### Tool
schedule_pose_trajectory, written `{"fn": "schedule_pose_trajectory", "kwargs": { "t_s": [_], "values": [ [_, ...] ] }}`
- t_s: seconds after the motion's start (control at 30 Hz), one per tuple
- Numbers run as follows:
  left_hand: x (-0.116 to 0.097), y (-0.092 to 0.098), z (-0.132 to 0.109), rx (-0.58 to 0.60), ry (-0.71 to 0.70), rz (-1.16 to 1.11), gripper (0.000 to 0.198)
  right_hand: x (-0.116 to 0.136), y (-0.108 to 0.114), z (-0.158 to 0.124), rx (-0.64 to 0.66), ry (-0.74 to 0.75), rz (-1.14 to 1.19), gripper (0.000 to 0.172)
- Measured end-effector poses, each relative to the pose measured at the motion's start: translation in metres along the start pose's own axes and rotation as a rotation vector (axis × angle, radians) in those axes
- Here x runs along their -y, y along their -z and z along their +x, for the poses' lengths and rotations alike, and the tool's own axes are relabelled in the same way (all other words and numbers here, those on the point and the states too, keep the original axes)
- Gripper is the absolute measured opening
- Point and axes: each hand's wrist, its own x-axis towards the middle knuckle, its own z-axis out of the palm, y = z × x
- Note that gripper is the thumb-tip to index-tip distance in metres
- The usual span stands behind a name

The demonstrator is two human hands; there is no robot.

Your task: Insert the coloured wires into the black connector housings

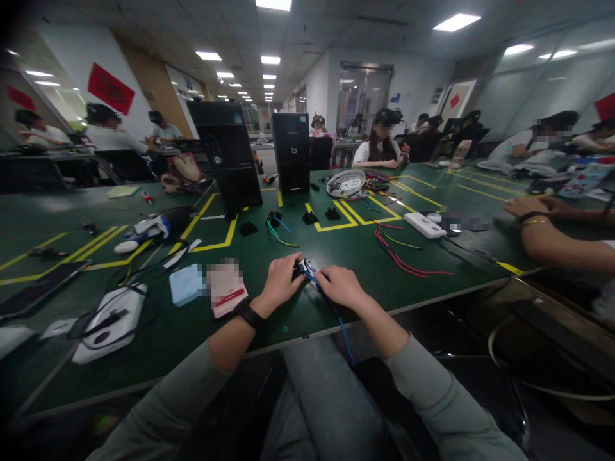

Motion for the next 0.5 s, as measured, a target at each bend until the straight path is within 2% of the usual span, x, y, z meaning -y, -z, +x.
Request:
{"fn": "schedule_pose_trajectory", "kwargs": {
  "t_s": [0.2,0.5],
  "values": [
    [-0.001,0.001,-0.001,-0.035,0.004,0.018,0.048,0.001,0.01,0.006,0.045,0.049,-0.023,0.039],
    [0.0,-0.003,0.0,-0.06,0.028,0.004,0.048,-0.017,0.03,0.02,0.15,0.164,0.0,0.031]
  ]
}}
